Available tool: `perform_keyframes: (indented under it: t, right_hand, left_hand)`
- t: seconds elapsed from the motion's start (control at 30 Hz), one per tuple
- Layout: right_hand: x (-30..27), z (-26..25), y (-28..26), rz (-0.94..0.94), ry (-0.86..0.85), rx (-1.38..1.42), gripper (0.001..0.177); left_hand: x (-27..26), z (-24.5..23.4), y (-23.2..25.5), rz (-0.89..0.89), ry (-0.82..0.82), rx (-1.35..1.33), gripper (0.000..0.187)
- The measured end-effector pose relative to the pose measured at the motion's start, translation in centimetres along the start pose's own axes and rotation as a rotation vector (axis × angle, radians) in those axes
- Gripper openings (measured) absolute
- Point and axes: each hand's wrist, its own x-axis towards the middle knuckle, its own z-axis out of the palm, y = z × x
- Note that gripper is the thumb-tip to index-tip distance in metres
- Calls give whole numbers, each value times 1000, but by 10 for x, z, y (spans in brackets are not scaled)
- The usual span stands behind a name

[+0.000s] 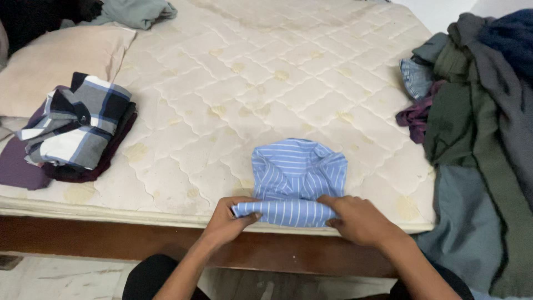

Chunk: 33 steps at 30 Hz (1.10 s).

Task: The person folds a blue and white striped shirt on a bed, smoothing it out and folding the sleeves and body into a compact rectangle. Then the person folds a pair of dark blue pants in a similar manner.

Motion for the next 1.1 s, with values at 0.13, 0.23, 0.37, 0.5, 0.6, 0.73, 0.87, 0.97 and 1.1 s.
perform_keyframes:
  t: [0.13, 0.23, 0.37, 0.5, 0.6, 0.73, 0.87, 0.97, 1.1]
  right_hand:
    - [13, -18, 9, 100, 223, 16, 45]
    - [32, -27, 21, 117, 323, -20, 44]
    - [63, -29, 34, 101, 377, -31, 50]
    - [93, -26, 38, 166, 325, -29, 46]
    - [112, -18, 32, 85, 428, -184, 46]
    - [129, -2, 12, -122, 681, -300, 34]
    - [138, 40, -20, -284, 543, -169, 44]
    - [144, 59, -26, -252, 374, -183, 60]
    - [162, 60, -13, -120, 253, -227, 69]
  left_hand:
    - [21, 14, 7, 48, 270, -154, 25]
    - [42, 19, 18, 175, 314, -296, 43]
    - [71, 26, 24, 125, 360, -134, 61]
    - [93, 29, 9, 23, 402, -51, 45]
    - [100, 30, -5, -51, 448, -79, 42]
    - [108, 32, -8, -78, 525, 51, 42]
    - [103, 38, -8, -208, 533, 267, 47]
    - [101, 40, -7, -151, 559, 306, 47]
    - [111, 37, -10, -180, 545, 256, 48]
